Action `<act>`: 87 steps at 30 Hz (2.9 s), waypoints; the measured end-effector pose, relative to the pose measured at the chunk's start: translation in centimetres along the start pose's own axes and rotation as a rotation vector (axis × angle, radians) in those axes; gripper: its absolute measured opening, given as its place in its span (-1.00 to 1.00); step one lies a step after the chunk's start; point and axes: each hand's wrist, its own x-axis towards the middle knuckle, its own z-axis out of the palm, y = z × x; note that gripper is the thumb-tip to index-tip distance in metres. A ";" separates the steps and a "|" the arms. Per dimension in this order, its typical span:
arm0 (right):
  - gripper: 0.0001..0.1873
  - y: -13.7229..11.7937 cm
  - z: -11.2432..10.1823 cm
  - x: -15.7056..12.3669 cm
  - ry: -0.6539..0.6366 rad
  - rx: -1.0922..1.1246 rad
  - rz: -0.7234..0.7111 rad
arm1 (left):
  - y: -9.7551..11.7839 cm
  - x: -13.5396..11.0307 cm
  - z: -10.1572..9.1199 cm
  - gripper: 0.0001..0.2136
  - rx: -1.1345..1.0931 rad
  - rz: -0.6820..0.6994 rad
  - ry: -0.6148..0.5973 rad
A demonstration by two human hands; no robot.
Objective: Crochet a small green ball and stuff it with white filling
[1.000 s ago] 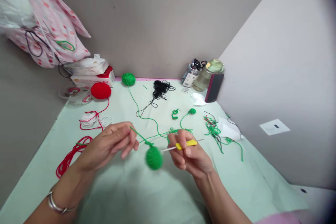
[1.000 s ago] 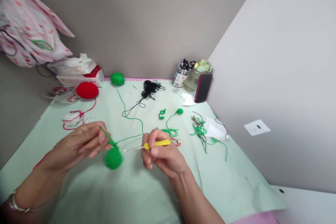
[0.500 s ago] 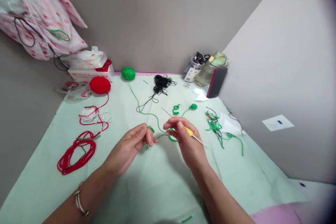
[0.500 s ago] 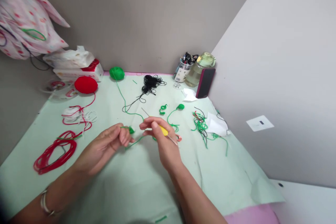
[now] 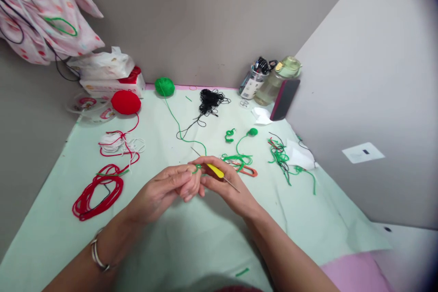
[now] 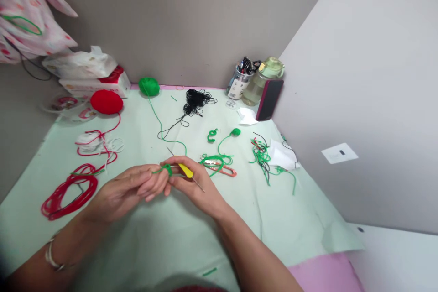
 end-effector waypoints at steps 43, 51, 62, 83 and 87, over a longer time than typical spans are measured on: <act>-0.67 0.0 -0.2 -1.5 0.397 -0.399 -0.465 | -1.6 0.2 1.2 -0.94 -0.245 0.039 0.572; -0.69 -0.1 -0.2 -1.3 0.396 -0.403 -0.450 | -1.7 -0.1 1.6 -0.90 -0.143 -0.013 0.504; -0.80 0.0 0.2 -0.8 0.425 -0.237 -0.389 | -1.8 -0.1 2.0 -0.84 0.001 -0.015 0.374; -0.75 -0.6 -0.8 -0.3 0.377 0.219 -0.141 | 3.2 -1.5 -0.9 -0.56 0.223 0.104 0.623; -0.76 -0.7 -0.3 -0.3 0.353 0.143 -0.185 | 4.2 -1.5 1.2 -0.58 -0.107 0.049 0.568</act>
